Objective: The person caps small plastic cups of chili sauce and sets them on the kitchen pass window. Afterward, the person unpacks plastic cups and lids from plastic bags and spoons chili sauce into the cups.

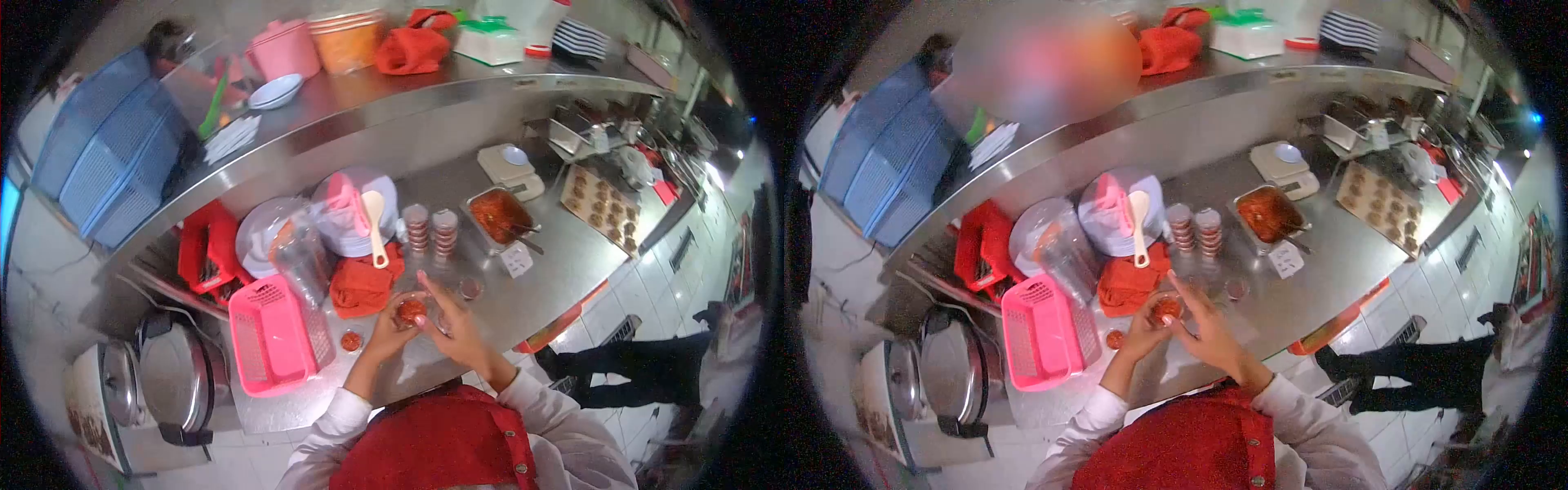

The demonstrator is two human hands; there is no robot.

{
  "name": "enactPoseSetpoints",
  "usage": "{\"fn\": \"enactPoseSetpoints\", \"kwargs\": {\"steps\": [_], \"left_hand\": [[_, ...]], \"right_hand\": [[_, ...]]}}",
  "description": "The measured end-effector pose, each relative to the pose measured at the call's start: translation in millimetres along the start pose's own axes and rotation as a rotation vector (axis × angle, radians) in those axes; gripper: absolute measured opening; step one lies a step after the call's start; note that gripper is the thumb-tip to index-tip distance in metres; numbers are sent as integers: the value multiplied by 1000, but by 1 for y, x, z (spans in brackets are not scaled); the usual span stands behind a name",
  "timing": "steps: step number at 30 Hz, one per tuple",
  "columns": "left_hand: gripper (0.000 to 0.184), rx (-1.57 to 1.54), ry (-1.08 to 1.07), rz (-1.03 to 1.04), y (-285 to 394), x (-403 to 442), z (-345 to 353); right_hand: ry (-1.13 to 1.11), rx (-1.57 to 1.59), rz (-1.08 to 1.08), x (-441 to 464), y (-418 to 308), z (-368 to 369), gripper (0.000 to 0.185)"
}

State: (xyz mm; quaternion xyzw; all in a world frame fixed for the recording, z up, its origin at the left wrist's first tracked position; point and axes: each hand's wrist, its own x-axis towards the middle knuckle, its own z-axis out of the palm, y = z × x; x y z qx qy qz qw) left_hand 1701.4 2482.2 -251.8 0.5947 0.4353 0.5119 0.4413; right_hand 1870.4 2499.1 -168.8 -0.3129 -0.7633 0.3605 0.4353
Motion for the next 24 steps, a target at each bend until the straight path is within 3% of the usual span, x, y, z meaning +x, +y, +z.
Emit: {"fn": "enactPoseSetpoints", "kwargs": {"steps": [2,4,5,7,9,12,15,22,24], "left_hand": [[68,-364,105,11,3,-1,9],[68,-415,72,-50,10,2,7],[68,-469,16,-116,13,5,7],[64,-408,109,-121,39,11,14],[54,-181,140,0,47,13,15],[41,-104,114,-42,52,17,12],[34,-228,150,-39,68,18,15],[31,-126,81,-147,77,16,13],[41,-195,88,-106,51,18,19]], "right_hand": [[-147,-70,-98,9,-4,-9,59],[-387,-400,-363,20,-4,-16,64],[-400,-397,-376,24,-5,-19,64],[-453,-511,-437,30,-10,-23,66],[-460,-494,-445,33,-15,-25,66],[-446,-431,-439,35,-21,-28,67],[-431,-396,-433,35,-24,-28,69],[-456,-425,-408,31,-31,-32,69],[-463,-355,-353,32,-22,-35,65]]}}
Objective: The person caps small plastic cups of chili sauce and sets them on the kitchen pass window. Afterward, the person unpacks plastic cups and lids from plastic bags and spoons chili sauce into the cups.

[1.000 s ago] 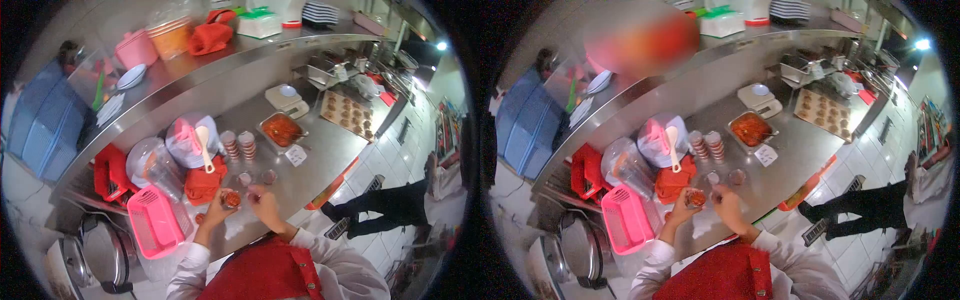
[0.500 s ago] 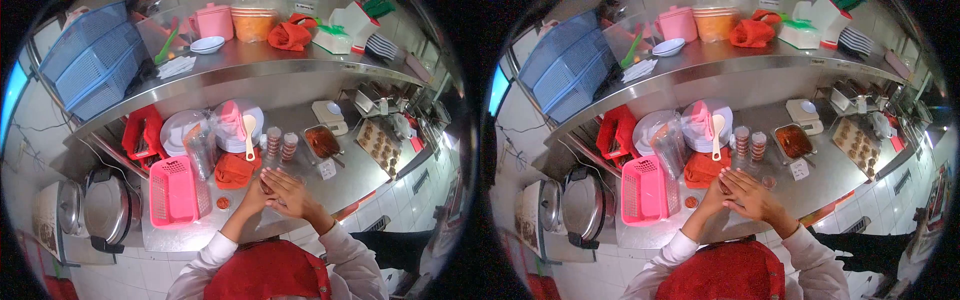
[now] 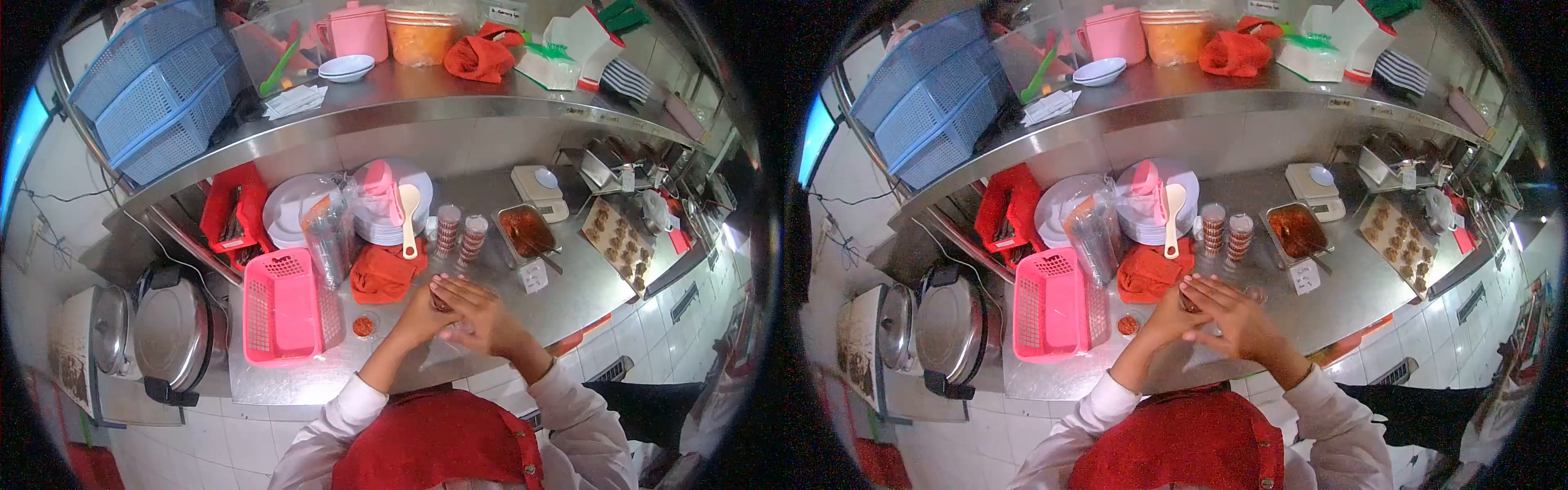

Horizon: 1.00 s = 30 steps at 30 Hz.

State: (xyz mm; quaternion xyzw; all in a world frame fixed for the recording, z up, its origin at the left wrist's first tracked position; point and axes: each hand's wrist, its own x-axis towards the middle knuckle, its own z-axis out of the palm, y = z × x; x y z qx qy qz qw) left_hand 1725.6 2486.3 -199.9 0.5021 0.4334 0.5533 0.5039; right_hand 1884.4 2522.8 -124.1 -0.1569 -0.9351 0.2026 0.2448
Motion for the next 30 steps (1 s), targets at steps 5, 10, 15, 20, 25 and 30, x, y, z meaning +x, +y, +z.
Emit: {"fn": "enactPoseSetpoints", "kwargs": {"steps": [5,10,15,20,25,30], "left_hand": [[71,63,-177,-60,-54,5,4],[71,-81,-236,-216,-81,-12,-9],[71,338,-25,-244,-68,-39,-44],[87,921,340,16,-40,-83,-98],[96,857,267,-12,-94,-120,-132],[104,503,248,18,-113,-121,-144]], "right_hand": [[81,116,226,-26,39,19,52],[10,91,333,-55,72,56,49],[-33,-35,381,-80,100,101,62],[27,-190,301,-62,66,89,64],[27,401,498,-58,28,174,57],[-70,413,647,-36,19,245,43]]}}
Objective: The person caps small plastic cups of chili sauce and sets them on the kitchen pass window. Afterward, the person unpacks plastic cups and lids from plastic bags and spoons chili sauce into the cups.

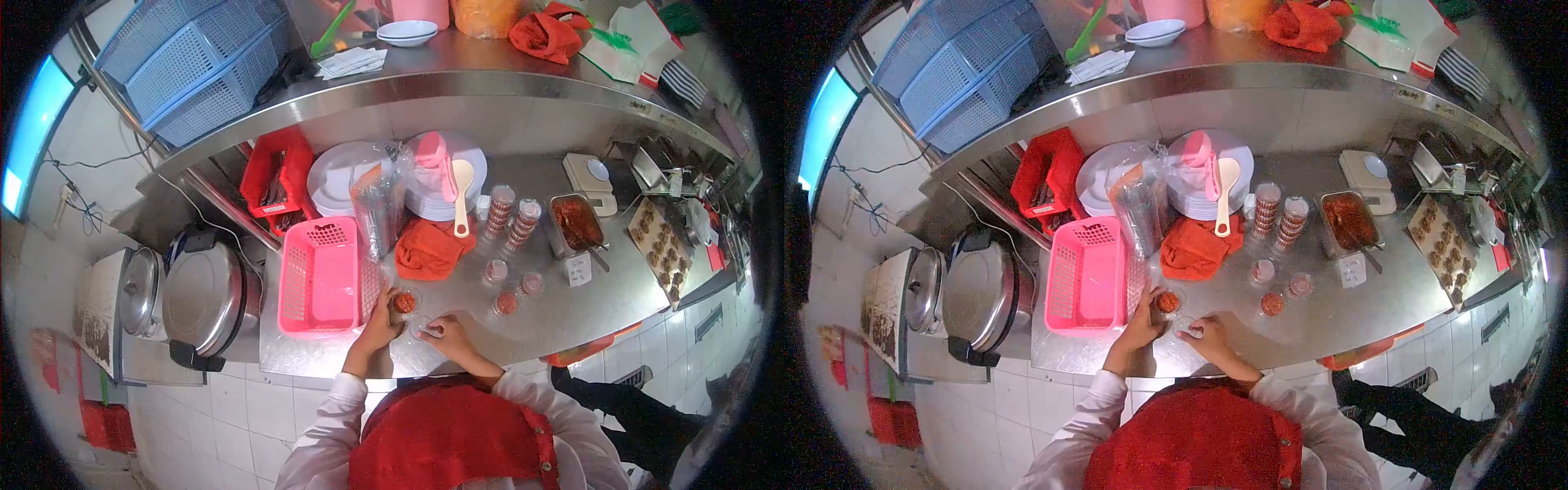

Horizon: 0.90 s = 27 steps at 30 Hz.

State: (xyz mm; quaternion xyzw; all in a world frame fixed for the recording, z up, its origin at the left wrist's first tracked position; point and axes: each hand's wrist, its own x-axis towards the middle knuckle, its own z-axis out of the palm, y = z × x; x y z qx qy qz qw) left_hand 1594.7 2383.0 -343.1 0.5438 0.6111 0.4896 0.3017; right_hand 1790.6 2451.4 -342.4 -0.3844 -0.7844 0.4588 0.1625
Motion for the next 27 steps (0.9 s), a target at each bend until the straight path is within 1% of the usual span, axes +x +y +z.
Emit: {"fn": "enactPoseSetpoints", "kwargs": {"steps": [1,3,4,6,7,9,10,12,13,15,16,18,19,21,22,23,24,25,26,27], "left_hand": [[104,1,0,2,1,2,1],[98,-109,7,-122,3,6,5],[98,-110,6,-118,-3,8,9],[79,-18,6,-74,-14,12,20],[79,-23,4,-72,-9,15,26],[59,-270,83,-61,7,20,37],[59,-273,80,-59,21,23,41],[54,-303,115,3,49,30,46],[54,-304,109,7,59,33,47],[52,-384,127,-17,74,39,50],[52,-388,122,-13,82,42,53],[51,-426,131,-51,96,46,57],[51,-427,126,-50,102,48,58],[57,-276,60,41,112,52,60],[57,-277,55,43,116,53,61],[62,-299,26,58,120,54,63],[68,-321,-2,73,126,56,65],[68,-324,-6,76,133,58,66],[74,-367,-3,74,140,60,67],[80,-410,1,72,150,61,67]], "right_hand": [[1,0,-2,5,8,5,43],[0,450,167,11,21,10,30],[3,448,165,12,9,1,30],[141,840,435,11,-15,-23,25],[146,837,436,10,-21,-29,25],[321,1013,187,11,-33,-40,28],[326,1011,187,9,-43,-50,28],[307,1195,337,4,-62,-74,35],[313,1195,334,-1,-72,-86,35],[181,1381,439,-12,-86,-108,44],[187,1380,436,-17,-89,-111,44],[323,1193,132,-28,-94,-112,53],[328,1192,131,-31,-99,-112,53],[410,583,-289,-35,-111,-110,60],[351,455,-380,-37,-116,-112,65],[357,453,-380,-37,-118,-116,65],[310,137,-461,-36,-119,-122,66],[257,-180,-530,-35,-119,-128,67],[185,-384,-553,-31,-113,-132,71],[188,-388,-552,-30,-115,-137,71]]}}
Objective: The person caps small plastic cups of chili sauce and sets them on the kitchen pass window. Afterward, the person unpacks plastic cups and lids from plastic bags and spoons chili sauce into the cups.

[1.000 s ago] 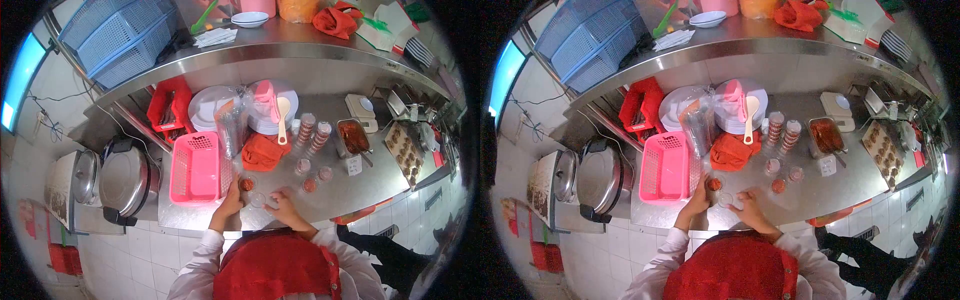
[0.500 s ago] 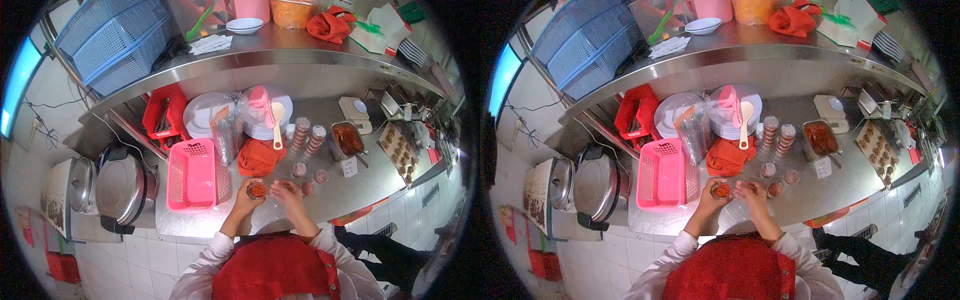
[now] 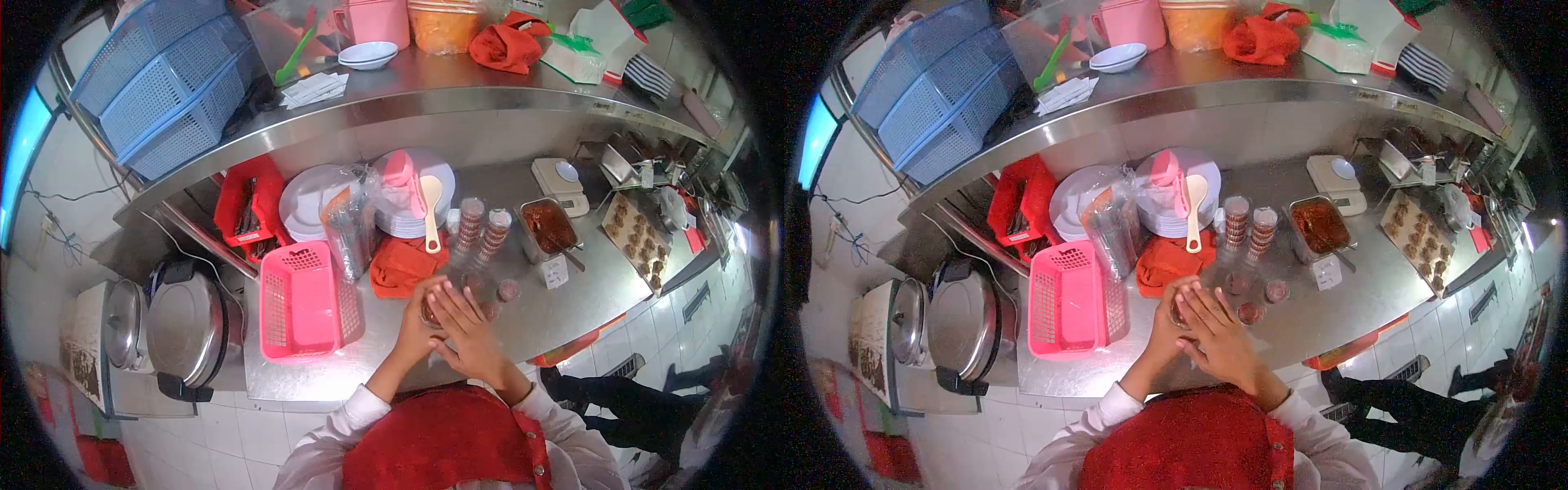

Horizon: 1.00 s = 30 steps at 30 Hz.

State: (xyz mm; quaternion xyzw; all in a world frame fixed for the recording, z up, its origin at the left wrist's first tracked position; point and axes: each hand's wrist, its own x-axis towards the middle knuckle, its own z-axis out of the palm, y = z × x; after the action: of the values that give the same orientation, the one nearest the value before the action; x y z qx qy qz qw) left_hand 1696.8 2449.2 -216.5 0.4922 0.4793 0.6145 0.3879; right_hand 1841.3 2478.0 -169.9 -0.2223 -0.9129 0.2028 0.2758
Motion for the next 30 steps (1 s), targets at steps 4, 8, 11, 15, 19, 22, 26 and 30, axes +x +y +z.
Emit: {"fn": "enactPoseSetpoints", "kwargs": {"steps": [4,8,11,15,19,22,26,30], "left_hand": [[107,-52,-1,19,22,4,9],[113,87,20,117,4,8,11],[116,45,23,90,24,10,19],[122,79,-10,-10,25,11,25],[123,224,-4,78,4,14,30],[122,219,-22,65,4,14,34],[119,266,0,-57,19,16,43],[115,232,-11,-8,21,16,44]], "right_hand": [[-115,-251,-72,7,-2,-18,77],[-100,-264,-75,7,-2,-25,84],[-51,-282,-77,7,-2,-28,86],[-53,-255,-57,3,2,-30,88],[-68,-185,0,-6,8,-31,89],[-57,-120,24,-7,11,-31,89],[-6,-110,68,-6,5,-32,89],[-36,-108,95,-7,7,-31,90]]}}
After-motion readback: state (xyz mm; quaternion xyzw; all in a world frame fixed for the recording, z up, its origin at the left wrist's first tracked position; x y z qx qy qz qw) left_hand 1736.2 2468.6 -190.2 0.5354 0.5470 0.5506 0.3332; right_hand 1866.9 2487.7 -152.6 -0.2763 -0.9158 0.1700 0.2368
